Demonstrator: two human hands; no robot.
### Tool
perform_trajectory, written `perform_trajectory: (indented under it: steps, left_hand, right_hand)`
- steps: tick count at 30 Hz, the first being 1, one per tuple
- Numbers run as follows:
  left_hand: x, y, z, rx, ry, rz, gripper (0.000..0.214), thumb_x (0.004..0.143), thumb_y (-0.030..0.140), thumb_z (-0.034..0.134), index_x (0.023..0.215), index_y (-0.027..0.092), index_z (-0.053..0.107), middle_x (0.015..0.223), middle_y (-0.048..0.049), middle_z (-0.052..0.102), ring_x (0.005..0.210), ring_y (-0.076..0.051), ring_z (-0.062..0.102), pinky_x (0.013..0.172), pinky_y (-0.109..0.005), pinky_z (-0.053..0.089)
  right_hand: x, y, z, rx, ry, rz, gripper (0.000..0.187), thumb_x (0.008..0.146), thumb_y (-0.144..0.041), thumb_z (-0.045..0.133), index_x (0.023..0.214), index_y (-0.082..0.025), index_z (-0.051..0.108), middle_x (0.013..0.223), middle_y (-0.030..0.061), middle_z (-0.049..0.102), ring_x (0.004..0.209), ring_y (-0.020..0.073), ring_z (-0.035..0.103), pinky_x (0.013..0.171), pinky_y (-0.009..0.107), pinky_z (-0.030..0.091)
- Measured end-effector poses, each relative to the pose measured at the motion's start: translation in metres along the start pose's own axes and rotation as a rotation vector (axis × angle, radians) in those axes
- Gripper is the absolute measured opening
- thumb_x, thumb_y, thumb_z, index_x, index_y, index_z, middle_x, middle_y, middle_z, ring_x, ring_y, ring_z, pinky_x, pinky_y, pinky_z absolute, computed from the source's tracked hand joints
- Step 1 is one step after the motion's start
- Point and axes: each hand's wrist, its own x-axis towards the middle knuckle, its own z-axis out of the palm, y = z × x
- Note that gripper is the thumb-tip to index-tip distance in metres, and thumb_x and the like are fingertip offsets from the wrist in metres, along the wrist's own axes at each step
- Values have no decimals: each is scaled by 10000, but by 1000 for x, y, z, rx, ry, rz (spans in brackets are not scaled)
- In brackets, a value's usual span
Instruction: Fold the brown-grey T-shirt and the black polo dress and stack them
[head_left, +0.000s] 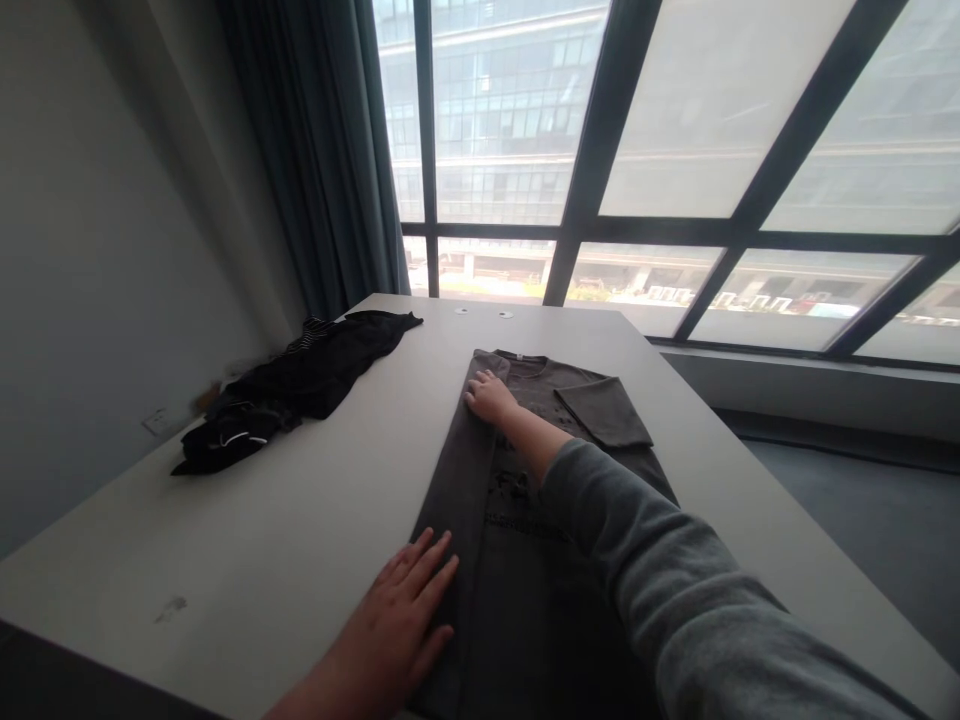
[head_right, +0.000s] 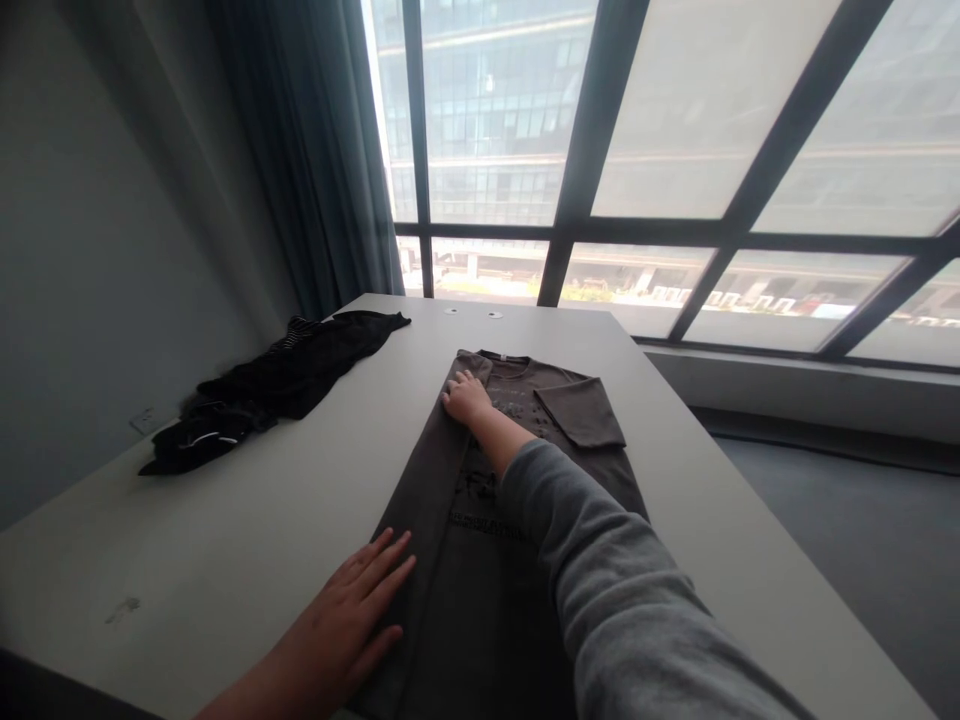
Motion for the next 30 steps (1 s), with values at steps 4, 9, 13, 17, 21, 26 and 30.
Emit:
perform_trajectory:
  steps: [4,9,13,17,21,26,30]
  left_hand:
    - [-7,4,14,57,-52,20,768,982,297,656,1671,208,327,1710,-130,358,1570,-338,381,1206,-550,470]
    - [-9,10,10,60,-101,32,786,983,331,652,1681,210,312,1734,-149,274,1579,-360,354,1222,-562,441]
    - [-8,10,5,54,-114,42,793,973,359,664,1675,199,331,1725,-163,294,1582,-369,346,1230,-562,426]
    - [-8,8,5,56,-112,71,810,957,387,680,1667,186,346,1712,-176,326,1579,-369,352,1225,-547,428]
    - [-9,8,7,44,-95,86,810,943,376,684,1657,175,358,1713,-177,329,1584,-356,346,1239,-521,404]
    - [-9,9,6,44,-103,82,799,932,355,687,1645,170,378,1714,-175,330,1577,-351,361,1244,-516,388]
    - [-9,8,5,11,-112,74,799,939,345,680,1653,176,364,1722,-164,317,1582,-342,352,1262,-510,365]
  right_hand:
    - [7,-21,18,29,-108,15,734,1080,-561,362,1664,-117,375,1749,147,221,1635,351,162,1307,491,205]
    - [31,-16,22,33,-123,96,798,1092,-596,260,1713,-95,226,1773,132,80,1656,317,75,1333,499,120]
    - [61,2,20,15,-123,125,827,1089,-610,261,1716,-76,191,1774,132,51,1659,301,52,1345,494,86]
    - [90,22,18,-6,-128,122,825,1093,-596,309,1713,-63,197,1771,150,63,1656,305,63,1347,498,80]
    - [113,41,20,-8,-127,88,808,1112,-583,340,1698,-41,210,1755,209,106,1641,290,116,1335,491,84]
    - [126,53,22,-1,-68,68,719,1109,-562,427,1657,-105,338,1733,198,238,1605,293,251,1320,552,135]
    - [121,48,19,-13,-10,70,714,1130,-513,366,1662,-40,308,1740,219,189,1631,303,163,1329,512,103]
